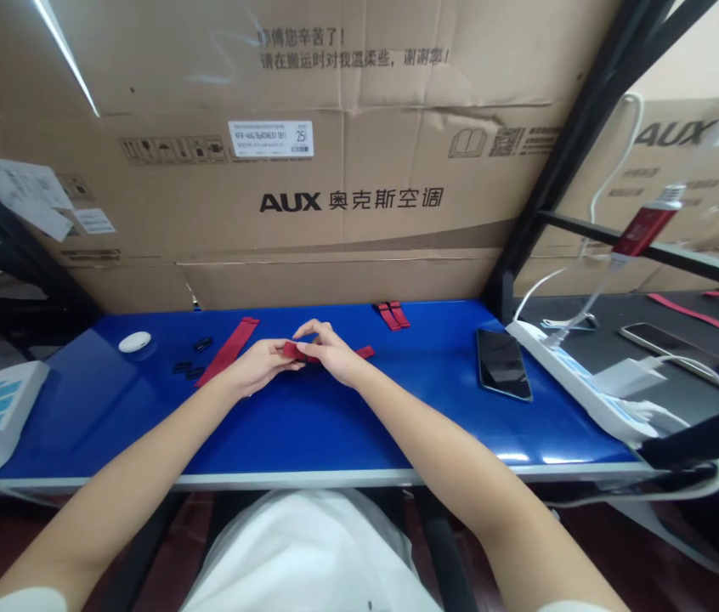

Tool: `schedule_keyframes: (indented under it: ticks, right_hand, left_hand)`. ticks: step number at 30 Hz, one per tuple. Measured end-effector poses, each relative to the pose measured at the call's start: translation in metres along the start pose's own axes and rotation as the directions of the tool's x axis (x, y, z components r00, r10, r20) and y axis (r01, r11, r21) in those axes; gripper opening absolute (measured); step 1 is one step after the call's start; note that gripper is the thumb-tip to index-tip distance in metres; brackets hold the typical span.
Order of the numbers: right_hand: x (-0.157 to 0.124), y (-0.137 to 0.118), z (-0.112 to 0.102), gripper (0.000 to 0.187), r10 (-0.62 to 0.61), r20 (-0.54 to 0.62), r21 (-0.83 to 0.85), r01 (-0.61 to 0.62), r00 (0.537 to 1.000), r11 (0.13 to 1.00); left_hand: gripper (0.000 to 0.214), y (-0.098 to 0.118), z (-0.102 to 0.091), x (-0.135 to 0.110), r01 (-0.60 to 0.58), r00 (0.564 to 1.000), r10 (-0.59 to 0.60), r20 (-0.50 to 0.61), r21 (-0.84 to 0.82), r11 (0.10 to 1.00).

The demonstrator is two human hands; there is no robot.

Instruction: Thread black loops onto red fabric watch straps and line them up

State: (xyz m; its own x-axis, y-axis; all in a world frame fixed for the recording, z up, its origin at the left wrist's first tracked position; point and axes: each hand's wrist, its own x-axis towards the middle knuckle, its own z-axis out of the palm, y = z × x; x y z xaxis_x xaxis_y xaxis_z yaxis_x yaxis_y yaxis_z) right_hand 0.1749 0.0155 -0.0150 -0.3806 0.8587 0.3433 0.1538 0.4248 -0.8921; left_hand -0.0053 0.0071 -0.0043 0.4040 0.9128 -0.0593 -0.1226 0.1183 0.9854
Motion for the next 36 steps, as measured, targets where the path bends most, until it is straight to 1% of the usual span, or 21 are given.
schedule_keyframes:
  ticks: [3,5,7,9,11,14,19,26,28,30,31,33,35,36]
  right_hand:
    - [0.001,0.000,0.001,0.015,0.000,-0.015,0.120,0.002,1.000,0.993]
    - [0.003,0.002,-0.001,0.010,-0.005,-0.029,0.136,0.009,1.000,0.991]
    - [0.005,0.004,-0.004,0.008,-0.007,-0.022,0.064,0.009,1.000,0.998]
    - [0.005,0.007,-0.006,0.009,-0.034,-0.020,-0.074,0.033,0.999,0.997]
    - [0.005,0.010,-0.007,0.009,-0.076,-0.034,-0.189,0.069,0.996,0.979]
    - [0.003,0.009,-0.005,0.010,-0.085,-0.047,-0.266,0.070,0.995,0.961]
    - [0.002,0.002,-0.003,0.013,-0.053,-0.085,-0.296,0.025,0.995,0.955]
    - [0.000,0.000,-0.001,0.015,-0.070,-0.102,-0.338,0.032,0.992,0.940]
    - [-0.001,0.001,-0.001,0.014,-0.080,-0.106,-0.337,0.040,0.991,0.941]
    - [0.000,0.002,0.000,0.013,-0.081,-0.097,-0.283,0.050,0.992,0.958]
    - [0.000,0.003,0.000,0.012,-0.069,-0.090,-0.221,0.047,0.994,0.974]
    - [0.001,0.004,0.000,0.020,-0.012,-0.053,-0.042,0.010,0.998,0.999]
    - [0.003,0.005,-0.001,0.029,0.045,0.009,0.133,-0.046,0.999,0.990]
    - [0.004,0.006,-0.003,0.030,0.060,0.032,0.186,-0.065,0.998,0.980]
  left_hand:
    - [0.031,-0.004,0.002,0.003,-0.004,1.000,0.004,0.010,0.037,0.999]
    - [0.030,-0.007,0.000,0.006,-0.032,0.999,0.036,-0.032,0.127,0.991]
    - [0.029,-0.009,-0.003,0.008,-0.061,0.991,0.086,-0.099,0.233,0.971]
    - [0.028,-0.011,-0.006,0.010,-0.085,0.980,0.138,-0.146,0.319,0.944]
    - [0.029,-0.011,-0.009,0.010,-0.115,0.970,0.188,-0.152,0.396,0.911]
    - [0.027,-0.011,-0.010,0.009,-0.157,0.961,0.246,-0.125,0.485,0.860]
    - [0.025,-0.011,-0.008,0.007,-0.168,0.961,0.256,-0.108,0.510,0.843]
    - [0.024,-0.010,-0.005,0.004,-0.175,0.954,0.278,-0.110,0.548,0.818]
    - [0.024,-0.009,-0.003,0.004,-0.181,0.954,0.278,-0.108,0.533,0.827]
    - [0.026,-0.009,-0.002,0.004,-0.189,0.959,0.264,-0.106,0.458,0.869]
    - [0.028,-0.009,-0.001,0.004,-0.188,0.964,0.247,-0.102,0.400,0.897]
    - [0.032,-0.008,-0.001,0.003,-0.169,0.977,0.198,-0.078,0.278,0.946]
    - [0.036,-0.006,-0.002,0.002,-0.138,0.989,0.146,-0.032,0.189,0.972]
    - [0.037,-0.004,-0.003,0.001,-0.126,0.992,0.129,-0.009,0.158,0.979]
